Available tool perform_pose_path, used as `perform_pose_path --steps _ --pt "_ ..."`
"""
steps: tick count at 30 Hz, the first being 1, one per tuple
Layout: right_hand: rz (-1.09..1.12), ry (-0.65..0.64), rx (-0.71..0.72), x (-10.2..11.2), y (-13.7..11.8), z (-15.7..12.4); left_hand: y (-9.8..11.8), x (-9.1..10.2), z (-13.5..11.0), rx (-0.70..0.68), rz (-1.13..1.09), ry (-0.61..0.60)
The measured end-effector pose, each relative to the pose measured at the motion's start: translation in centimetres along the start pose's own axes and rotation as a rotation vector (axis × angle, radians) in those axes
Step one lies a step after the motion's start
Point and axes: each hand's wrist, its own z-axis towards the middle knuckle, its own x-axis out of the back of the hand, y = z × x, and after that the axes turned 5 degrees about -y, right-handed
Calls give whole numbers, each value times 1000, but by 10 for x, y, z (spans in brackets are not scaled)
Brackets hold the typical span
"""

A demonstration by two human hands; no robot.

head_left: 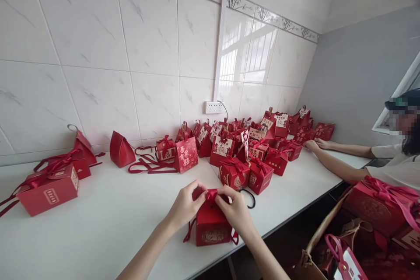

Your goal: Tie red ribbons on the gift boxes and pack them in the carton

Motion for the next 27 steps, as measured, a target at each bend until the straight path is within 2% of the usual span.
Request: perform_pose_path --steps 5,11,15,27 --pt "49 -24 -64 10 -1 -2 5 -2 2 5 29 -53" --pt "157 36 -134 12 -1 -5 9 1 2 -38 60 -104" --pt "96 62 -108 13 -1 -5 11 2 2 -73 84 -144" --pt "-55 35 -11 21 -2 1 10 -5 11 1 50 -200"
